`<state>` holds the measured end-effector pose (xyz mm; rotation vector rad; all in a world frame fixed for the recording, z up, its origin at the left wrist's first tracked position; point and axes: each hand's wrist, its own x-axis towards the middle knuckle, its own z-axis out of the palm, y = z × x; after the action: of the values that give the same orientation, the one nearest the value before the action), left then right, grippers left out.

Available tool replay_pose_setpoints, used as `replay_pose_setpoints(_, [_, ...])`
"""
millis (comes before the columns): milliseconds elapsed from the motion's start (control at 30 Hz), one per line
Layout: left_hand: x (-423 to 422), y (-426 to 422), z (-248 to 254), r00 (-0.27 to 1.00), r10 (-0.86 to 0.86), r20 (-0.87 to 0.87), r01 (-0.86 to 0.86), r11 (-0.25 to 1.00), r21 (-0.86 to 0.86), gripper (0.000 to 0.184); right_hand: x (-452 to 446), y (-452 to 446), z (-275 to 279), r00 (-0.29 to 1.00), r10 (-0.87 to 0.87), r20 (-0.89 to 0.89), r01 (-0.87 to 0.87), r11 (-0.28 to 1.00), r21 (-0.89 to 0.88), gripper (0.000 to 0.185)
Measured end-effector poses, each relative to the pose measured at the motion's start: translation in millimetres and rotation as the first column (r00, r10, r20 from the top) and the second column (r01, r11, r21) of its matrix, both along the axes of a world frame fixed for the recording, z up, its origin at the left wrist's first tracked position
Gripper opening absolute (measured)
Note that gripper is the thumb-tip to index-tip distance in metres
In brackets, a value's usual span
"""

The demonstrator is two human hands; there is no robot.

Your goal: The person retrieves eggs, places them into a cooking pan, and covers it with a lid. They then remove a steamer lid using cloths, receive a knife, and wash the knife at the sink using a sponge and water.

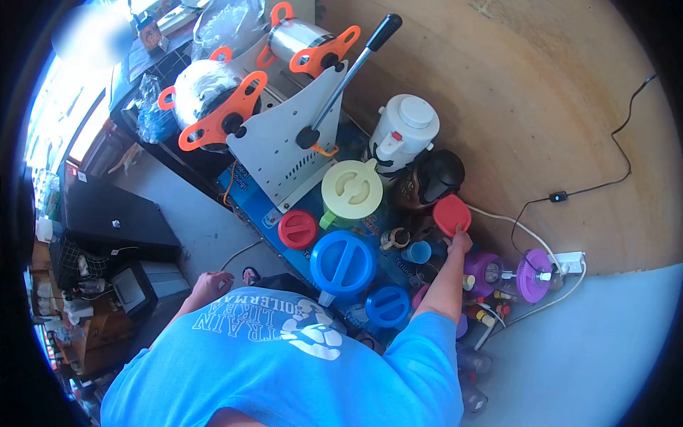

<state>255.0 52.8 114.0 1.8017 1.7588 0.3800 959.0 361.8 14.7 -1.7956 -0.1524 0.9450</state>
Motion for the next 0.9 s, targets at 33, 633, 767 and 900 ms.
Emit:
replay_pose_setpoints(33, [0.8, -0.7, -4.5, 1.000, -0.009, 0.000, 0.009, 1.000, -0.001, 0.014, 1.8, 0.9, 0.2, 1.000, -0.025, 0.005, 0.025, 1.000, 0.014, 0.049])
replay_pose_setpoints(633, [2.0, 18.3, -14.1, 0.992, -0.127, -0.015, 0.126, 0.991, -0.046, 0.013, 26.8, -21.0, 12.6, 0.578, 0.624, 0.527, -0.127, 0.706, -0.697, 0.069])
replay_pose_setpoints(767, [-0.2, 12.9, -22.3, 0.995, -0.101, 0.015, 0.102, 0.992, -0.075, 0.013, -46.6, -36.7, 106.8, 0.423, 0.611, 0.668, 0.071, 0.713, -0.697, 0.069])
replay_pose_setpoints(900, [-2.3, 4.7, -28.8, 0.991, -0.136, -0.004, 0.135, 0.983, -0.127, 0.015, -63.5, -18.7, 99.0, -0.105, 0.728, 0.678, -0.250, 0.640, -0.726, 0.068])
